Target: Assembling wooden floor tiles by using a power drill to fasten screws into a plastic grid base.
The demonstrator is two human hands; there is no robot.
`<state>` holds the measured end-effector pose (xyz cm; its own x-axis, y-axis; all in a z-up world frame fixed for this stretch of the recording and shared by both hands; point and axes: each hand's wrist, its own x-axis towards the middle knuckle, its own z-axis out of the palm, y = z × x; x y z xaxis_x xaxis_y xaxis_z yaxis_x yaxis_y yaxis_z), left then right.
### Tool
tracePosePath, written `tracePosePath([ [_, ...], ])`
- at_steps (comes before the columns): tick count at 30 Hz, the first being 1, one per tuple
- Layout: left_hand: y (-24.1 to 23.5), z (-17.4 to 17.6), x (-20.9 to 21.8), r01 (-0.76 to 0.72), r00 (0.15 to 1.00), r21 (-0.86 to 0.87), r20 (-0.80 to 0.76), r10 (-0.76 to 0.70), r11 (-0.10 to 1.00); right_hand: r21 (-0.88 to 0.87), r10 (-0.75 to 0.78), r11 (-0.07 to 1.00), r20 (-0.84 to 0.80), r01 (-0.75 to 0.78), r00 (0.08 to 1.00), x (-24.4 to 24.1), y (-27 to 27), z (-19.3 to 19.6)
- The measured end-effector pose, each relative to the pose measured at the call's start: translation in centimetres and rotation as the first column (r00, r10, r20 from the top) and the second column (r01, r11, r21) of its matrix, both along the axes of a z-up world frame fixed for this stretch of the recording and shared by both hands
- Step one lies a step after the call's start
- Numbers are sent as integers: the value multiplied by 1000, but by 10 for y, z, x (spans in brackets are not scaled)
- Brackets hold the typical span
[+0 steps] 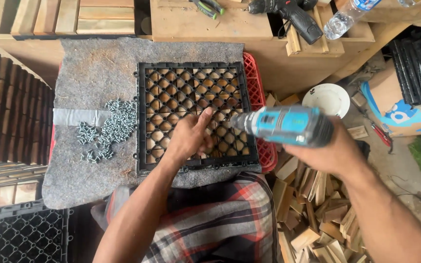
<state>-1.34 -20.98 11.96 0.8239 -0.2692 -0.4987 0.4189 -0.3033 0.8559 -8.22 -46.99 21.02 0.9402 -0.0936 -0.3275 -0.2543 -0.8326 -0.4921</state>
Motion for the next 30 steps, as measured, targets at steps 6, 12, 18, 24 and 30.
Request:
tracePosePath([
  [6, -4, -107, 15, -170, 593, 690, 642, -486, 704, -168, -165, 976, -151, 139, 975, 41, 33, 40],
  [12, -3, -119, 13, -167, 568, 679, 658, -494, 715, -231, -177, 965, -222, 125, 959, 59, 50, 48],
  [18, -3, -120, 14, -156, 568, 681, 655, -499, 716, -266, -133, 962, -285, 55, 949, 75, 51, 40],
  [24, 10, -70, 14, 128, 729, 598, 484, -484, 791, -206, -56, 978, -379, -25, 924, 103, 64, 46],
  [30, 74, -42, 23, -355, 553, 415, 816, -170, 838, -312, 39, 936, -375, -165, 926, 122, 48, 31],
])
